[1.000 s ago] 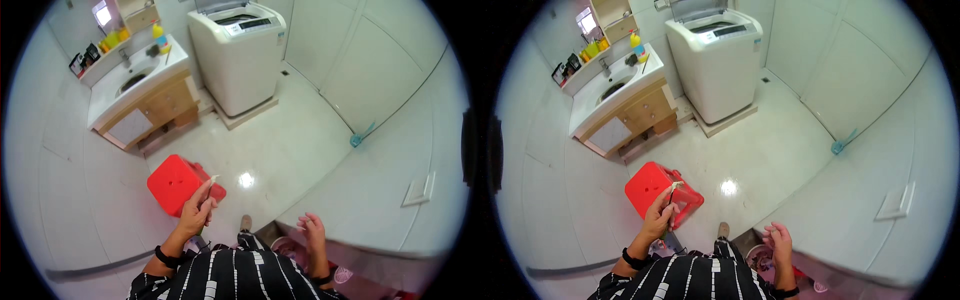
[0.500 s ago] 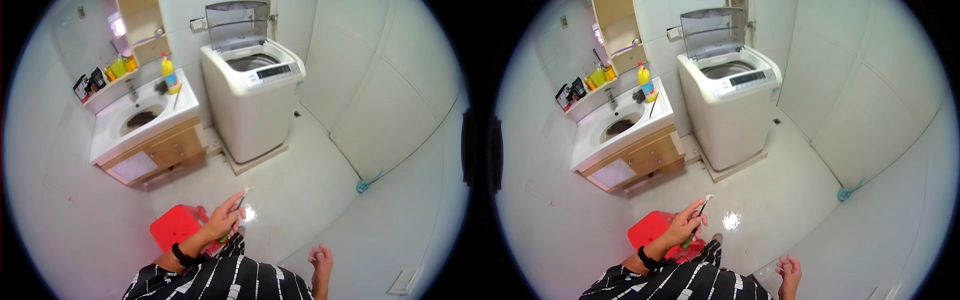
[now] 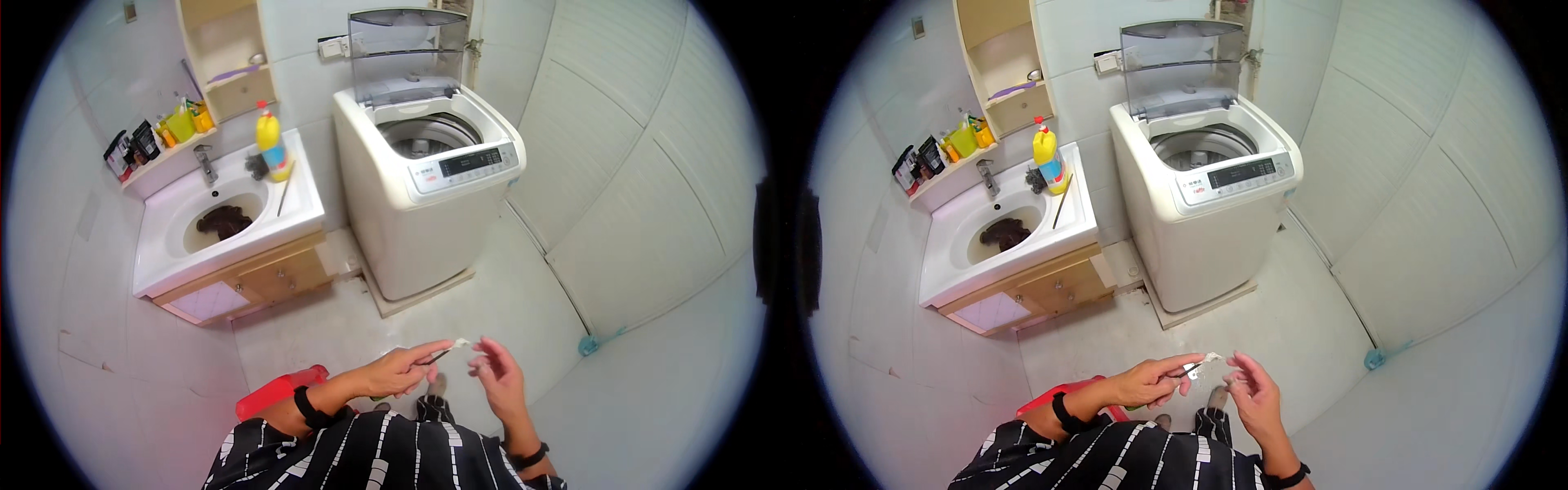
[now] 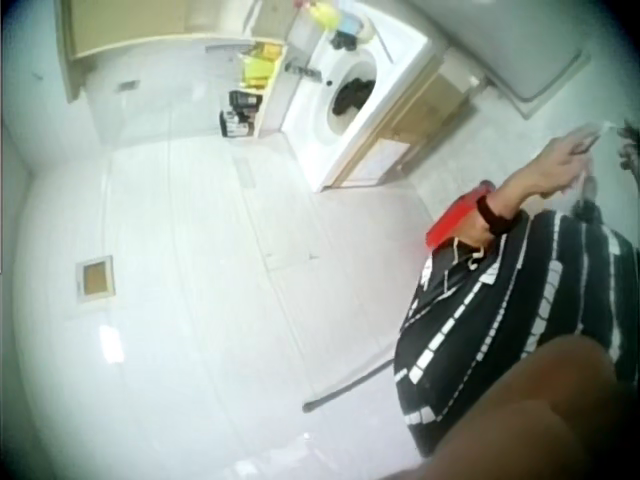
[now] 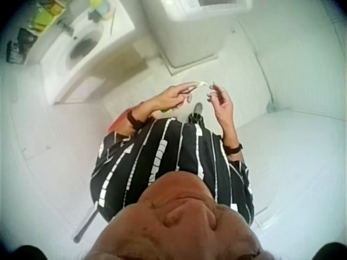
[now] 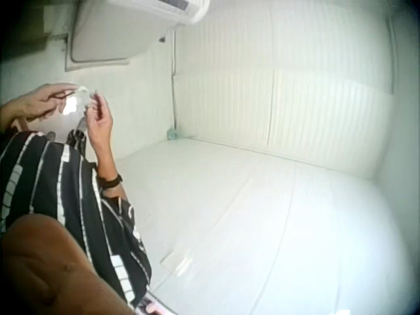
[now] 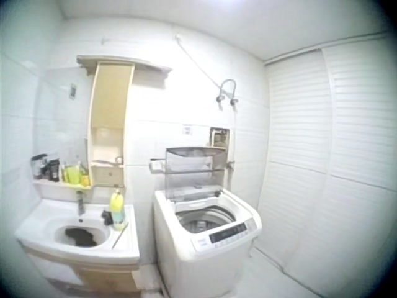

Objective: The recorder uses a screwdriver to work on the top panel and hinge mechanism of a washing machine.

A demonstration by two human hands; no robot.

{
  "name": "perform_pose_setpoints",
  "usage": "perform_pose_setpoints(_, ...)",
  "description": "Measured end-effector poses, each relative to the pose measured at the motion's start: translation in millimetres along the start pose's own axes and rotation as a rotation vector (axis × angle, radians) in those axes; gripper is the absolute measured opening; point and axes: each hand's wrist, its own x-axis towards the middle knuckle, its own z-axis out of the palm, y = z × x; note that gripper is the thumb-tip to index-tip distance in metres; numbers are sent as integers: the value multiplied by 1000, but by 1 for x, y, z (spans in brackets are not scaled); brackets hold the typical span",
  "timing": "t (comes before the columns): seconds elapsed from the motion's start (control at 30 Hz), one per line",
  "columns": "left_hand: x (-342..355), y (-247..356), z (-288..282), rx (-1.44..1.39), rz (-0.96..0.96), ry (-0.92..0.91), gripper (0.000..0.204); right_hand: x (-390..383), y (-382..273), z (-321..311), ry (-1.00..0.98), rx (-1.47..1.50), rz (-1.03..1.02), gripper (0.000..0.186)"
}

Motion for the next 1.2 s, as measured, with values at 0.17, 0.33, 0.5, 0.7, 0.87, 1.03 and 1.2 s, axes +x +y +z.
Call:
perform_pose_setpoints(0.17, 47, 16, -22, 45, 30, 16, 66, 72, -2, -11, -161, 17, -1, 34)
perform_pose_setpoints(0.33, 113, 35, -38, -16, 33, 175, 66, 159, -1, -42, -143, 198, 30, 24)
perform_pose_setpoints(0.5, 169, 67, -51, 26, 107, 356, 61, 242, -15, -59, -181, 255, 26, 21)
perform_pose_setpoints(0.7, 205, 94, -86, 176, 209, 618, 53, 326, -32, -47, -280, 335, 25, 20)
perform_pose_setpoints(0.87, 213, 130, -143, 233, 254, 834, 50, 392, -53, -27, -422, 324, -79, 20)
perform_pose_setpoints(1.03, 216, 166, -243, 106, 327, 922, 57, 457, -61, -56, -263, 53, -154, 21)
perform_pose_setpoints(1.2, 244, 176, -346, 29, 284, 933, 58, 482, -36, -118, 2, -69, -178, 20)
